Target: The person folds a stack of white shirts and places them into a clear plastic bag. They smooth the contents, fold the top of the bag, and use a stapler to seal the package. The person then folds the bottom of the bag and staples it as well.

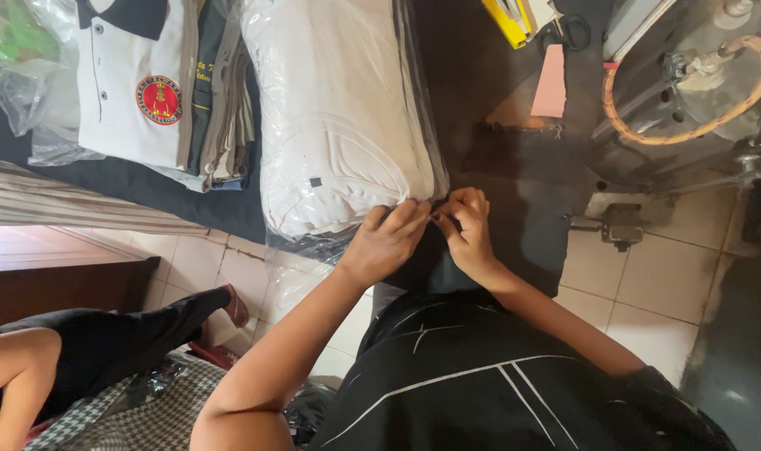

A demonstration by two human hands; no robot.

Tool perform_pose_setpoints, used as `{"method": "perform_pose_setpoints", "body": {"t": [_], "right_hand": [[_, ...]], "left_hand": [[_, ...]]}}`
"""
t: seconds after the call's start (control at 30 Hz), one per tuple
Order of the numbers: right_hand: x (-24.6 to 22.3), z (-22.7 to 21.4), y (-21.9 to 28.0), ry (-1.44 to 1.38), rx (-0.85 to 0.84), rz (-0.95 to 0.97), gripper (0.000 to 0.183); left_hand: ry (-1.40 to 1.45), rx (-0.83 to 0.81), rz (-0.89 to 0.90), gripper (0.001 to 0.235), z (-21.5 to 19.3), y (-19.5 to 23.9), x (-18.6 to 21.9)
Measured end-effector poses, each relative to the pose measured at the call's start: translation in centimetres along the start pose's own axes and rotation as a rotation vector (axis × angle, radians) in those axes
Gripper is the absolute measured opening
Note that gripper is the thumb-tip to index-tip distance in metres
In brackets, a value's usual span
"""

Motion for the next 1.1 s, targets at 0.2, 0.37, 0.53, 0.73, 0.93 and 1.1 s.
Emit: {"method": "perform_pose_setpoints", "body": {"t": [0.2,0.37,0.53,0.73,0.93,1.1], "right_hand": [[0.4,0.0,-0.2,-0.010,-0.031,0.076,0.009],[-0.2,-0.4,-0.4,-0.008,0.013,0.056,0.012],[-1.5,-1.2,-0.4,-0.102,0.131,0.044,0.024],[-3.6,-1.7,-0.3,0.135,0.073,-0.366,0.028],[-3.2,-1.0,-0.8,0.156,0.093,-0.350,0.029],[-2.7,-0.4,-0.9,0.194,0.136,-0.409,0.025]], "left_hand": [[-0.060,0.057,0.049,0.032,0.9,0.2,0.1],[-0.075,0.091,0.065,0.034,1.6,0.2,0.1],[-0.075,0.082,0.058,0.031,1.8,0.4,0.2],[-0.065,0.058,0.038,0.031,2.3,0.5,0.5],[-0.095,0.058,0.026,0.032,2.6,0.6,0.8],[-0.118,0.059,0.025,0.032,2.7,0.6,1.0]]}}
Point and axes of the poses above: each hand's wrist, its own y-axis away from the middle knuckle, its own z-axis out of the palm, x = y × z, the point moved 2 cm from there along -y, towards the middle knuckle, and after that the axes turned 13 degrees about x, right-handed, at the moved point
